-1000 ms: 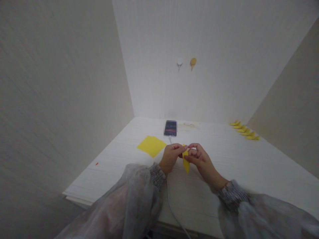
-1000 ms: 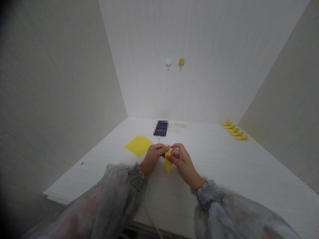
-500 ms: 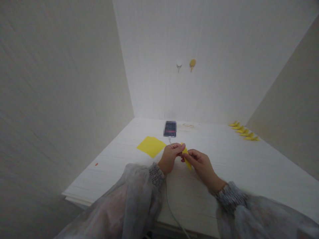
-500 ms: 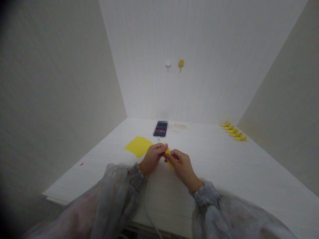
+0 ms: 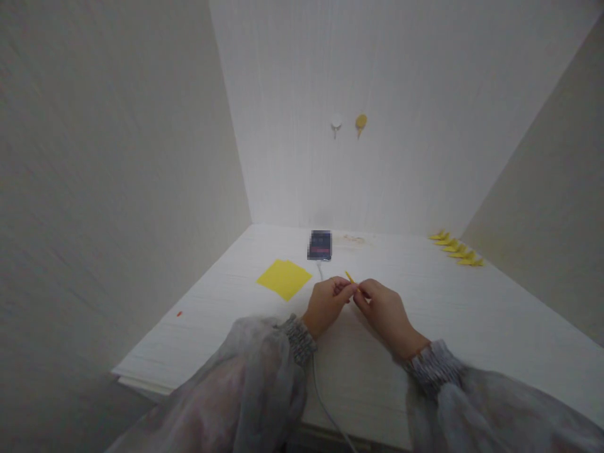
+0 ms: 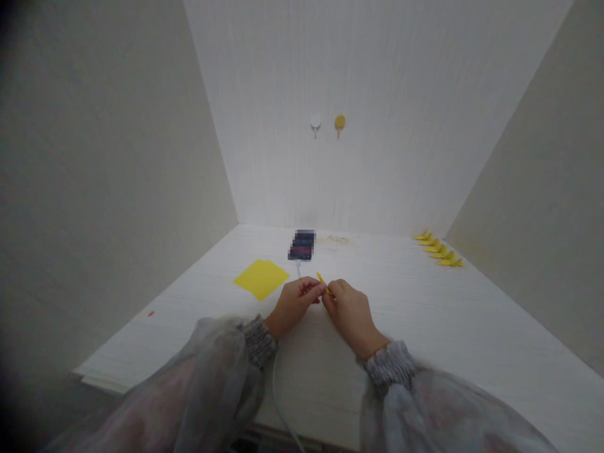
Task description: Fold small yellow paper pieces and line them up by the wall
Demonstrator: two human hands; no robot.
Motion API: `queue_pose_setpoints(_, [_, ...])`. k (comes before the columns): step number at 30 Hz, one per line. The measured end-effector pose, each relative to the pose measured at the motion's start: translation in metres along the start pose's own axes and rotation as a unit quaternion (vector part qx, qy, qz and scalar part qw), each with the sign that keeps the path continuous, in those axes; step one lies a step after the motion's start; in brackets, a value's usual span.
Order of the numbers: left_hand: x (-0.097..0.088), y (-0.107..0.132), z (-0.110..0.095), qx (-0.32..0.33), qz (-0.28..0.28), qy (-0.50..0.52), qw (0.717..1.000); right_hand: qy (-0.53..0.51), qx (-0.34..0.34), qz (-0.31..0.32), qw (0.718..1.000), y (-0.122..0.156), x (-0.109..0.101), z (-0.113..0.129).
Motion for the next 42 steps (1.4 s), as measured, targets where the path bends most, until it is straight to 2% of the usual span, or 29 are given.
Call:
queue_pose_setpoints(2, [-0.002,0.0,0.003,-0.004,-0.01,-0.018,1.0,0.078,-0.019,0.015,0.997,0.001,0.002,0.008])
queue_pose_setpoints(5, [-0.003,-0.002,0.007,-0.019,-0.017,0.025,0.999,0.156,-0.041,0.029,0.987,0.003,0.005,0.017])
queue_pose_setpoints(9, [-0.004,-0.004,0.013,-0.042,-0.027,0.097,0.994,0.17,-0.07,0.023,0.983,0.006,0.006,0.026])
queue_pose_setpoints(12, [-0.008,-0.005,0.018,-0.052,-0.046,0.146,0.987,0.094,-0.097,0.012,0.991,0.008,0.004,0.032])
queue_pose_setpoints(15, [-0.009,-0.007,0.022,-0.049,-0.041,0.206,0.976,-0.046,-0.115,0.0,0.992,0.008,0.0,0.029])
queue_pose_setpoints(17, [-0.008,-0.007,0.023,-0.05,-0.03,0.228,0.972,-0.148,-0.109,-0.002,0.983,0.006,-0.001,0.021])
queue_pose_setpoints(20, [-0.006,-0.008,0.019,-0.045,-0.021,0.218,0.975,-0.283,-0.052,-0.007,0.958,0.002,0.005,-0.002])
queue_pose_setpoints(23, [-0.006,-0.007,0.013,-0.029,-0.02,0.182,0.983,-0.408,0.038,-0.016,0.912,0.001,0.017,-0.027])
queue_pose_setpoints(25, [-0.005,-0.006,0.01,-0.02,-0.02,0.164,0.986,-0.464,0.073,-0.014,0.883,0.001,0.024,-0.033])
queue_pose_setpoints(31, [-0.004,-0.007,0.01,0.001,-0.029,0.196,0.98,-0.589,0.106,-0.018,0.801,0.0,0.029,-0.034])
queue_pose_setpoints(34, [-0.003,-0.007,0.006,0.02,-0.021,0.231,0.973,-0.616,0.103,-0.037,0.78,0.0,0.028,-0.037])
queue_pose_setpoints(38, [-0.002,-0.006,0.005,0.015,-0.008,0.269,0.963,-0.62,0.087,-0.043,0.779,0.0,0.027,-0.038])
queue_pose_setpoints(42, [0.003,-0.005,0.009,-0.017,0.021,0.293,0.956,-0.558,0.061,-0.001,0.828,0.0,0.022,-0.031])
Point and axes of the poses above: each hand's wrist, its own y-axis away from the middle knuckle, its own x-axis out of the palm, z = x × y, the point moved 9 cm from there along -y, towards the middle knuckle, and after that the axes turned 8 degrees about z, right-handed, at the moved point
